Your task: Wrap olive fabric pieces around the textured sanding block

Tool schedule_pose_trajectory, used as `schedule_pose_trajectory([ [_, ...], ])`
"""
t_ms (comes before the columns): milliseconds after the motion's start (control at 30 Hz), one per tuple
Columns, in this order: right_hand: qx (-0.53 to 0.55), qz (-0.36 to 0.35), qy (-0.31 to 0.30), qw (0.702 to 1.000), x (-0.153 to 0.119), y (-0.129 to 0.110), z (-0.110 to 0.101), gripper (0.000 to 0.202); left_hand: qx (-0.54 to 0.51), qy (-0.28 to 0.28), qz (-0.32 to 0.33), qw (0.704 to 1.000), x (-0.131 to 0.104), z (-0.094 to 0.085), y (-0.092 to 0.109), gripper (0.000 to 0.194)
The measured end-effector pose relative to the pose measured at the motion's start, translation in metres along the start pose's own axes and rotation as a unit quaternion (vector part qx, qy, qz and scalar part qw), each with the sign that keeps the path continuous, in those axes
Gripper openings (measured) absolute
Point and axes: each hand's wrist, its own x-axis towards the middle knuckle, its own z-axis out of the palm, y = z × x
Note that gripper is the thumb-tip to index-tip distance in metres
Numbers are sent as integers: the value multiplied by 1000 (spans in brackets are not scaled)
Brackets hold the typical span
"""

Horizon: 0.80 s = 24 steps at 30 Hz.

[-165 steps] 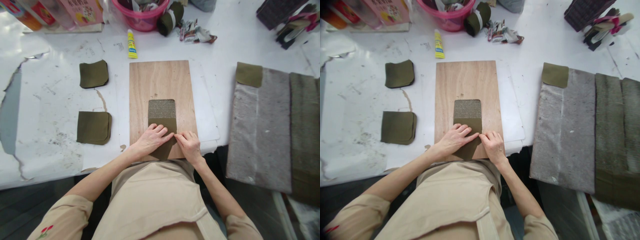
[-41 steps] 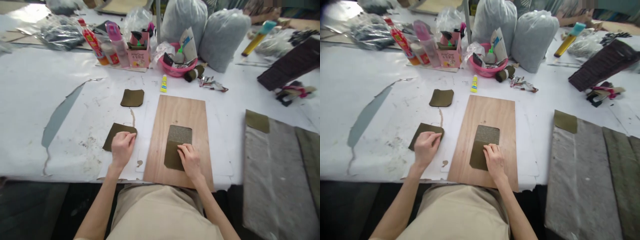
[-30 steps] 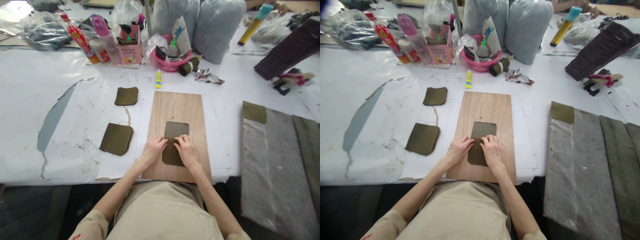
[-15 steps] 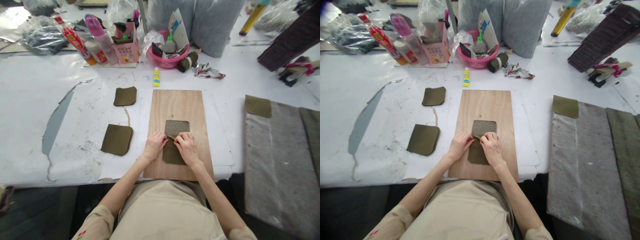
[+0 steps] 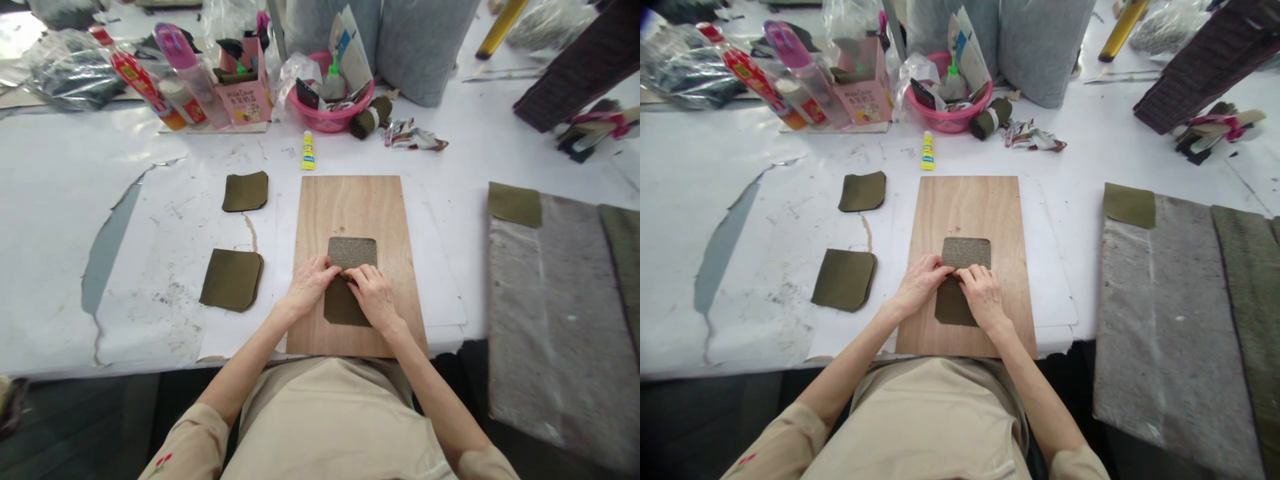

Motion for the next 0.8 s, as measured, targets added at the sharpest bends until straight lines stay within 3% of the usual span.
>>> schedule_pose_trajectory([
  [333, -8, 29, 14, 999, 9, -8, -9, 8, -25, -4, 8, 1000, 4, -6, 1, 9],
  [533, 0, 8, -3, 1000, 7, 5, -9, 7, -64, -29, 10, 997, 7, -8, -5, 7],
  [667, 41, 15, -15, 999, 3, 15, -10, 26, -102, -26, 8, 994, 5, -4, -10, 7],
  [800, 133, 58, -39, 989, 0, 20, -11, 16, -147, -26, -9, 989, 5, -5, -12, 6],
])
